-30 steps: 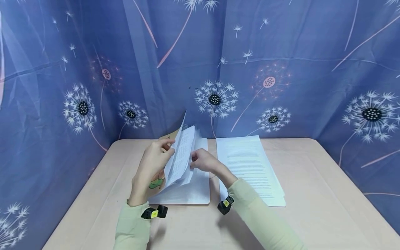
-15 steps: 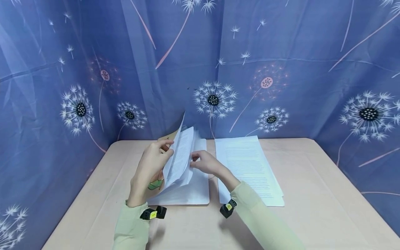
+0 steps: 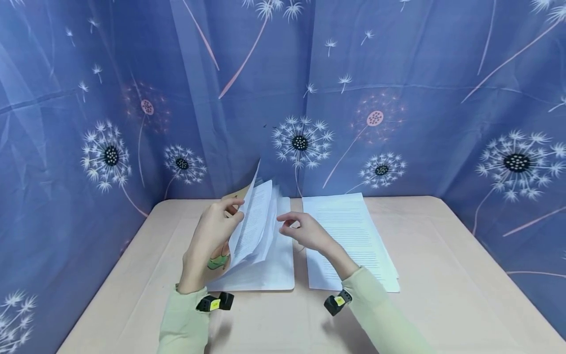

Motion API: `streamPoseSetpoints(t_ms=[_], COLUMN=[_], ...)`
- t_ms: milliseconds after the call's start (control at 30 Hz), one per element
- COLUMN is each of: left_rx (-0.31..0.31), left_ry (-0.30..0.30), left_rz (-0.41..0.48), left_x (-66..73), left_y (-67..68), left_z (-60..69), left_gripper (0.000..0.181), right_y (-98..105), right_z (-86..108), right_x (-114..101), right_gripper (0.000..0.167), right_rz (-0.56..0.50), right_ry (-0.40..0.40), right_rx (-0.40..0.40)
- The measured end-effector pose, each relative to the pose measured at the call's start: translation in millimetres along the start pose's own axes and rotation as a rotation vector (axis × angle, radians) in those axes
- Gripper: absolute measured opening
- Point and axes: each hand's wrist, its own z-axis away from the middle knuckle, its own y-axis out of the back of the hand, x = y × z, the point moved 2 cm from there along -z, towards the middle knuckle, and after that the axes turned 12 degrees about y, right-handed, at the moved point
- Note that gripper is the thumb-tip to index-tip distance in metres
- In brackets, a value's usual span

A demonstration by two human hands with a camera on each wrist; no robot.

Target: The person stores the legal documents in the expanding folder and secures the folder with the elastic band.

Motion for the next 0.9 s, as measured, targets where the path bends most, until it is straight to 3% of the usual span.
streamPoseSetpoints(t_ms=[300, 900], left_rx=[-0.002, 0.004], left_ry=[0.005, -0.013], left_rz=[-0.001, 0.001], left_x=[-1.9, -0.9], left_y=[1.6, 0.1], left_z=[0.1, 0.4], left_gripper=[0.04, 0.039], right_y=[13, 39], right_z=[17.8, 59.6], right_x=[10, 35], right_gripper=[0.032, 0.031], right_rz=[0.002, 0.002], right_ry=[0.004, -0.085], right_rx=[0.004, 0.071])
